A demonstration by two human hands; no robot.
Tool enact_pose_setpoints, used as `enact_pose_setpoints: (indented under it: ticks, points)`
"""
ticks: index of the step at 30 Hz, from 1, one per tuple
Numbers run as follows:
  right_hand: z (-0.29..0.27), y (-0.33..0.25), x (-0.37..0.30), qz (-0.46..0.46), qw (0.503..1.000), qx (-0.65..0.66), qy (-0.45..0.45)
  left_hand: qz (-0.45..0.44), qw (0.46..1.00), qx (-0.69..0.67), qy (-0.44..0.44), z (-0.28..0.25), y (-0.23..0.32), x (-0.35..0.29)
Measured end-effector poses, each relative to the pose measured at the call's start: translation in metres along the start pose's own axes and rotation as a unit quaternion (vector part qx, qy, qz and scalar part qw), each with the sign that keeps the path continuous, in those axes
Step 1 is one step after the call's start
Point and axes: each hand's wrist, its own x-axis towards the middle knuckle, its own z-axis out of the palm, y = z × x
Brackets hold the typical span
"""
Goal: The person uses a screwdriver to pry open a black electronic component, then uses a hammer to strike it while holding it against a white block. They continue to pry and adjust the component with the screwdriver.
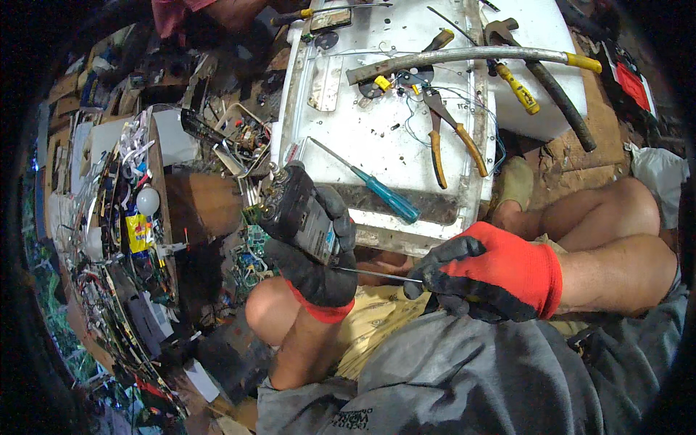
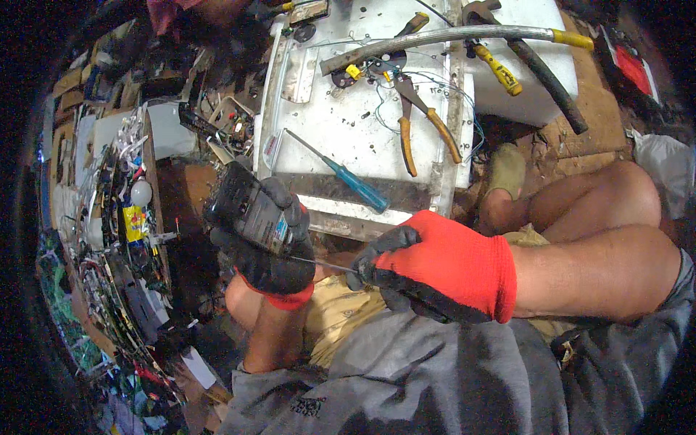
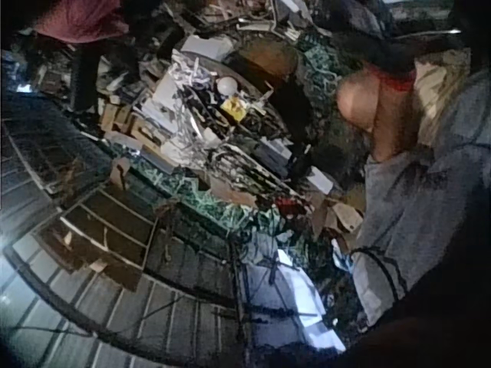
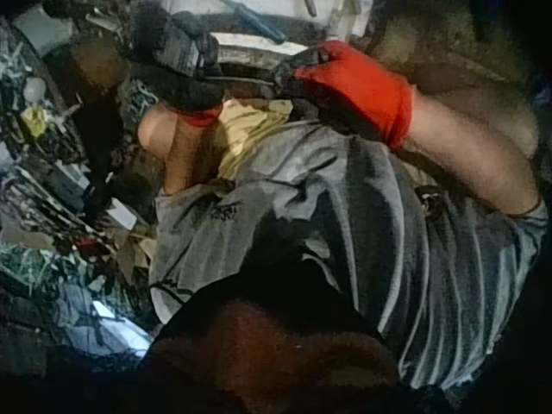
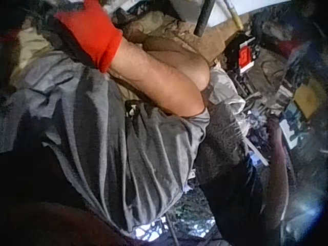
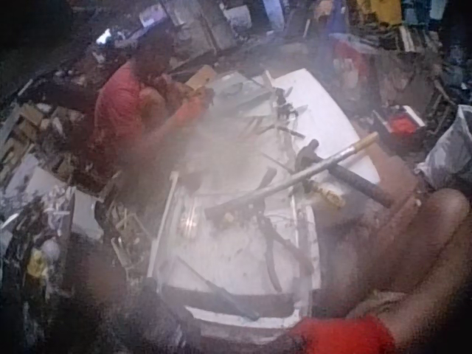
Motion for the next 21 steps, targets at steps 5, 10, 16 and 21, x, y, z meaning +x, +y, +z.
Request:
enact_pose_setpoints:
  ticks: [5, 10, 16, 21]
  points:
    - [0.004, 0.001, 0.000, -0.007, 0.991, -0.113, 0.073, -0.004, 1.000, -0.022, 0.011, 0.002, 0.000, -0.002]
    - [0.004, -0.008, -0.001, 0.078, 0.995, 0.024, 0.053, -0.004, 1.000, -0.003, 0.018, 0.004, 0.006, -0.004]
    - [0.007, -0.011, -0.003, -0.044, 0.988, -0.137, 0.049, -0.014, 1.000, -0.005, -0.006, 0.000, 0.004, -0.002]
    - [0.012, -0.021, -0.012, -0.243, 0.838, -0.486, 0.058, -0.023, 1.000, -0.003, 0.017, 0.002, -0.001, -0.004]
